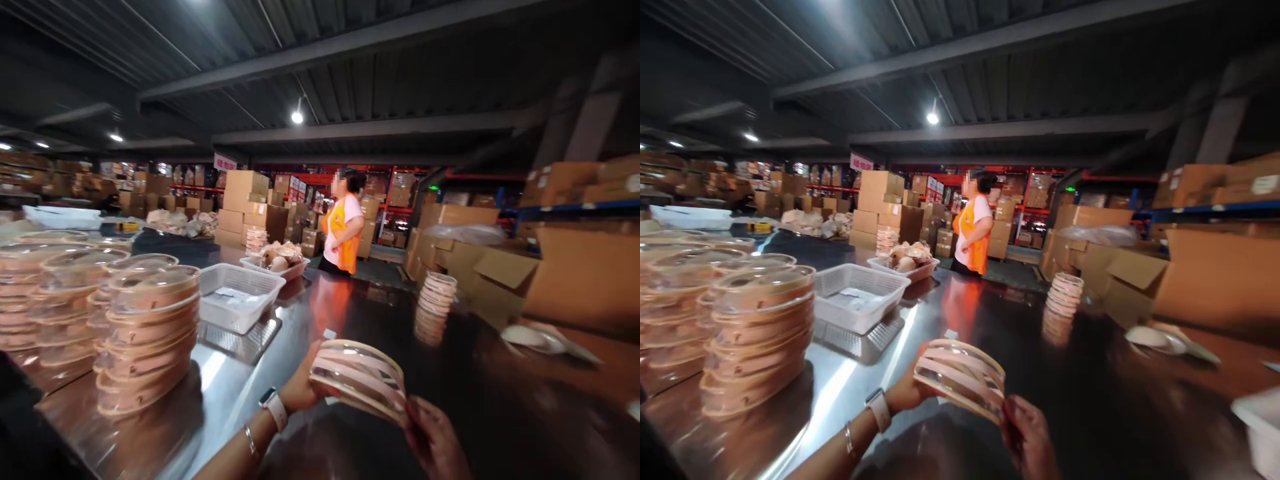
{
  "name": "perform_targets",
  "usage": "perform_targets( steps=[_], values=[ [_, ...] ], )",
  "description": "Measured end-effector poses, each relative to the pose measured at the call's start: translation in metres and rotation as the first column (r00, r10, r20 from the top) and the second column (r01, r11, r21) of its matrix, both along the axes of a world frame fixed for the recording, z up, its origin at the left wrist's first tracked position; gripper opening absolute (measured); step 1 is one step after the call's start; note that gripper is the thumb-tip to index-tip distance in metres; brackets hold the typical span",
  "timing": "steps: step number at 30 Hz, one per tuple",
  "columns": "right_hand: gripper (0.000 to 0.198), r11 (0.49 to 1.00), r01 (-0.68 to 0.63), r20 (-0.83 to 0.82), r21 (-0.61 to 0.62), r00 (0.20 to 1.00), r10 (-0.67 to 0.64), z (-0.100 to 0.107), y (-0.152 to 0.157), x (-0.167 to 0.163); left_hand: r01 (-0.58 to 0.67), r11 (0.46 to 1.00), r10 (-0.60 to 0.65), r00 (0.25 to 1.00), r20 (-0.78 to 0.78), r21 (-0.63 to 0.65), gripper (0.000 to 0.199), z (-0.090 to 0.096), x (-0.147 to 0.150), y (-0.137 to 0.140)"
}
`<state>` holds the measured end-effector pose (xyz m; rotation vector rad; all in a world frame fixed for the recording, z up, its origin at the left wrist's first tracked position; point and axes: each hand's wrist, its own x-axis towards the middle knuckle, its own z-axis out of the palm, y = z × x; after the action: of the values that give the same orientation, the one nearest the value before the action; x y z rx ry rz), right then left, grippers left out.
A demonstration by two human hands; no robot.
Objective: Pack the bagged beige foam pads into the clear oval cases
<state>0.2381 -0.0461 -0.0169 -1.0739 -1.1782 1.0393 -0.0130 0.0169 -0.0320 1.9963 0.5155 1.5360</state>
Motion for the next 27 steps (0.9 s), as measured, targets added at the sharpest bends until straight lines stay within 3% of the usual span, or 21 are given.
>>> perform_targets(
  steps=[3,7,12,18,20,22,23,25,27],
  values=[
    [0.07,0.996,-0.069,0.287,0.058,0.957,0.05,0.021,-0.012,-0.012,-0.091,0.996,0.091,0.995,-0.044,0.016,0.056,-0.006,-0.013,0.002],
    [0.067,0.962,-0.059,0.498,0.266,0.863,-0.085,0.021,-0.01,-0.022,-0.15,0.982,0.157,0.986,-0.053,0.11,0.05,-0.011,-0.025,0.0],
    [0.058,0.927,0.031,0.561,0.375,0.788,-0.253,0.001,0.008,-0.009,-0.193,0.937,0.266,0.934,-0.239,0.29,0.048,-0.01,-0.019,-0.013],
    [0.059,0.918,0.08,0.521,0.387,0.803,-0.29,0.002,0.012,-0.006,-0.3,0.896,0.397,0.872,-0.286,0.327,0.047,-0.019,-0.011,0.0],
    [0.057,0.893,0.086,0.545,0.442,0.764,-0.344,0.0,0.005,-0.015,-0.348,0.871,0.451,0.846,-0.285,0.347,0.044,-0.022,-0.006,0.004],
    [0.056,0.84,0.025,0.635,0.542,0.643,-0.428,-0.006,-0.004,-0.028,-0.394,0.819,0.53,0.797,-0.289,0.417,0.045,-0.026,0.004,0.002],
    [0.055,0.803,-0.02,0.671,0.595,0.562,-0.483,-0.01,-0.009,-0.036,-0.419,0.769,0.592,0.752,-0.29,0.484,0.046,-0.027,0.01,-0.002],
    [0.052,0.73,-0.102,0.695,0.676,0.418,-0.585,-0.019,-0.017,-0.053,-0.458,0.629,0.725,0.637,-0.262,0.628,0.049,-0.028,0.022,-0.013],
    [0.052,0.665,-0.136,0.664,0.734,0.346,-0.663,-0.025,-0.024,-0.065,-0.477,0.512,0.805,0.556,-0.206,0.714,0.048,-0.027,0.03,-0.025]
  ],
)
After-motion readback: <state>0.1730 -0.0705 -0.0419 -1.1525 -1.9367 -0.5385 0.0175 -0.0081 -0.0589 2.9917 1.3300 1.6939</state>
